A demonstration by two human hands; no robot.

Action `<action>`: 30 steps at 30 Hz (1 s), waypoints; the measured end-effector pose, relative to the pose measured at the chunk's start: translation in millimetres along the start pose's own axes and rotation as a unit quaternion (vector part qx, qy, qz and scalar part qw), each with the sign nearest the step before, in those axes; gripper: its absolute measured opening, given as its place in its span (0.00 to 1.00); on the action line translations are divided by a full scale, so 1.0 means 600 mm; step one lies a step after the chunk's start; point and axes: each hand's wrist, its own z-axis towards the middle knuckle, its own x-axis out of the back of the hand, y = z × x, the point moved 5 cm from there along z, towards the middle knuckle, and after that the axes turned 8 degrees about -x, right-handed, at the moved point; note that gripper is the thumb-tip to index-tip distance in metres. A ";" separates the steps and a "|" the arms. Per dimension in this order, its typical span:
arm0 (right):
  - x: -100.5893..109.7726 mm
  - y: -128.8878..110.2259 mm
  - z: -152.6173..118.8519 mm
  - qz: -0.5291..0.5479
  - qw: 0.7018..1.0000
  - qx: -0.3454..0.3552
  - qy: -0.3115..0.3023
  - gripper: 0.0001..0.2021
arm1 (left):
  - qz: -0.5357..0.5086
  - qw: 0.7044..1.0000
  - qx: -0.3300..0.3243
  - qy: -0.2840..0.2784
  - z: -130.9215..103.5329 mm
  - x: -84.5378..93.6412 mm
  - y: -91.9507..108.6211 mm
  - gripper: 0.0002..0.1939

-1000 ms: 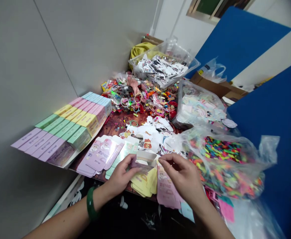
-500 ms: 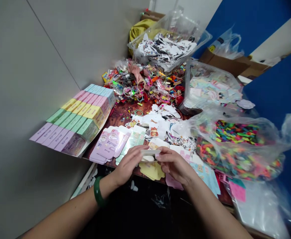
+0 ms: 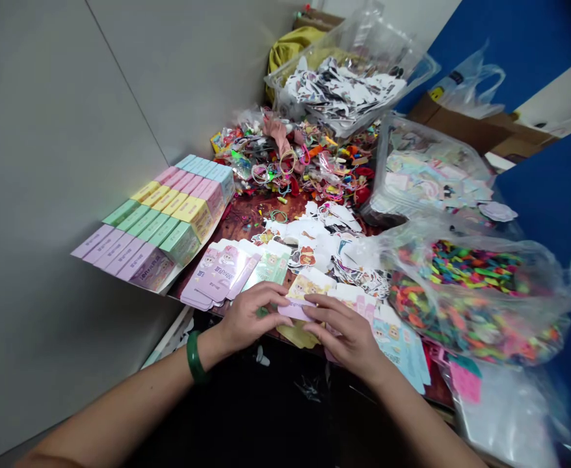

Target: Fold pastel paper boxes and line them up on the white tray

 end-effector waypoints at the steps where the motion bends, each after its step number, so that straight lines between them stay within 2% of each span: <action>1: 0.001 -0.001 0.000 -0.010 1.000 0.000 0.009 0.11 | 0.001 1.000 0.005 -0.002 0.000 -0.001 0.003 0.09; 6: 0.005 -0.011 0.019 0.024 0.996 -0.077 0.021 0.06 | -0.027 0.991 0.129 0.014 0.009 -0.008 0.004 0.13; 8: 0.006 -0.012 0.025 0.036 0.994 -0.100 0.014 0.04 | -0.033 0.988 0.146 0.021 0.012 -0.011 0.001 0.10; 10: 0.008 -0.012 0.025 0.036 0.995 -0.087 0.015 0.05 | -0.021 0.993 0.117 0.022 0.012 -0.012 0.001 0.07; 14: 0.010 -0.003 0.010 -0.022 1.000 -0.012 0.018 0.09 | 0.047 0.998 -0.021 0.020 0.005 -0.008 0.008 0.07; 17: 0.004 0.002 -0.005 -0.094 0.994 0.046 -0.002 0.12 | 0.102 0.988 -0.112 -0.011 -0.004 -0.007 0.012 0.08; 19: 0.001 0.003 -0.013 -0.134 0.988 0.078 -0.009 0.14 | 0.128 0.980 -0.147 -0.035 -0.008 -0.008 0.009 0.08; 22: 0.002 0.002 -0.017 -0.155 0.985 0.080 -0.001 0.18 | 0.149 0.973 -0.166 -0.063 -0.009 -0.014 0.001 0.10; 25: 0.007 -0.007 -0.007 -0.124 0.991 0.046 0.014 0.20 | 0.151 0.976 -0.146 -0.060 -0.011 -0.011 0.007 0.12; 27: 0.005 -0.025 0.013 -0.094 0.994 0.043 0.026 0.21 | 0.162 0.978 -0.129 -0.018 -0.014 0.012 0.025 0.12; 30: -0.018 -0.072 0.068 -0.046 0.995 0.082 0.036 0.20 | 0.222 0.964 -0.124 0.076 -0.029 0.078 0.071 0.11</action>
